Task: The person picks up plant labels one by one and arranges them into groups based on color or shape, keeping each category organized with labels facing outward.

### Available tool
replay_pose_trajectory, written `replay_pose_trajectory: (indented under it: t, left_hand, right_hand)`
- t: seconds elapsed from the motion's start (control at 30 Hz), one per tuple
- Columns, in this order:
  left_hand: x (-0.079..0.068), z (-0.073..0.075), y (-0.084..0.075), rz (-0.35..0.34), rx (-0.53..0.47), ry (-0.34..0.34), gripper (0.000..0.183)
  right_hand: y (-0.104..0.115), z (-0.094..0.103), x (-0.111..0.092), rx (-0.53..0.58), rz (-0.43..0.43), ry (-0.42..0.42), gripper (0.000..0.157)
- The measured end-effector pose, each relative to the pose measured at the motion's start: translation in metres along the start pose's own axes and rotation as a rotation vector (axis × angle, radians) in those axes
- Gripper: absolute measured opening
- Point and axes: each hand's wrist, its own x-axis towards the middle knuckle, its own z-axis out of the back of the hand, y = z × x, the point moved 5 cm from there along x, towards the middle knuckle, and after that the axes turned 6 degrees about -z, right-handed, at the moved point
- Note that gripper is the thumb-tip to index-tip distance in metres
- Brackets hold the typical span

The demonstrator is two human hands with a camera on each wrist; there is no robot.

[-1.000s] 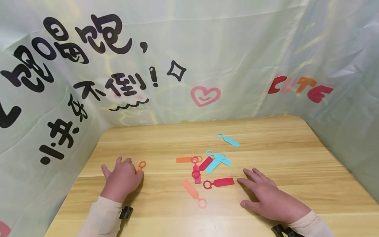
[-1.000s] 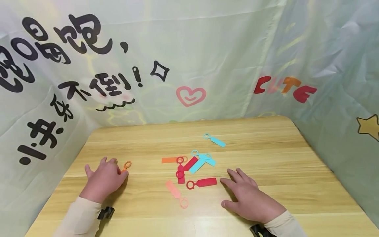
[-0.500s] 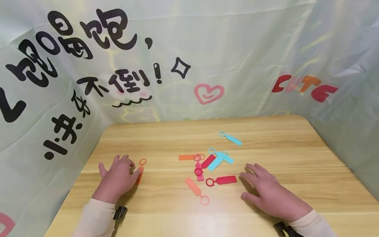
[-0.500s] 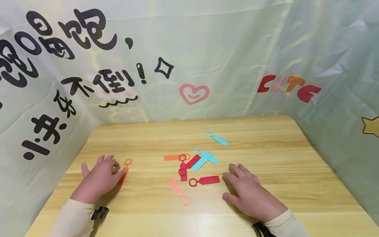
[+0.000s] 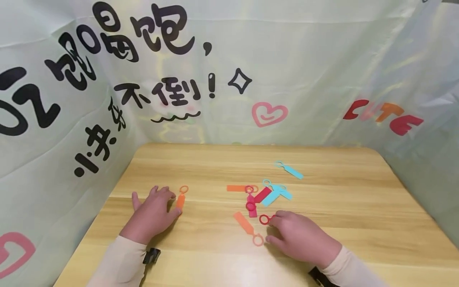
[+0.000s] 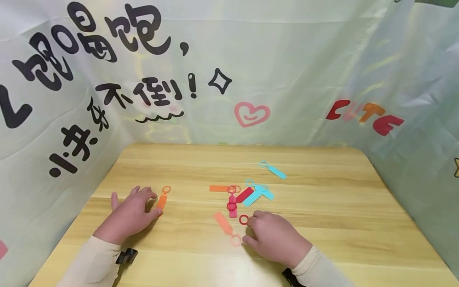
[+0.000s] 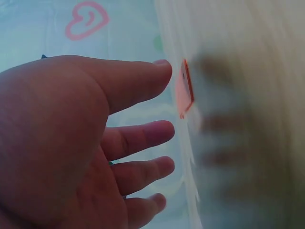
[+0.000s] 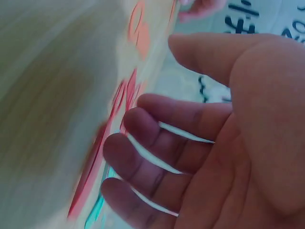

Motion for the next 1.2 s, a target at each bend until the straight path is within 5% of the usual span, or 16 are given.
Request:
replay_pose_trajectory:
  t: [0.27,0.87,1.2]
  left_hand:
    - [0.001,-0.001,-0.005,-0.005,0.005,0.025,0.051]
    - [0.003,-0.005,-0.003,0.013,0.024,0.049,0.049]
    - [0.003,-0.008,-0.001,0.047,-0.004,0.080,0.052]
  right_hand:
    - [0.023,-0.017,0.022,-0.023,-0.005,0.040,0.056]
    - [0.022,-0.020,0.027,-0.001,-0.002,0.037,0.049]
    - [0.019,-0.020,0.025,-0.015,-0.077,0.017,0.040]
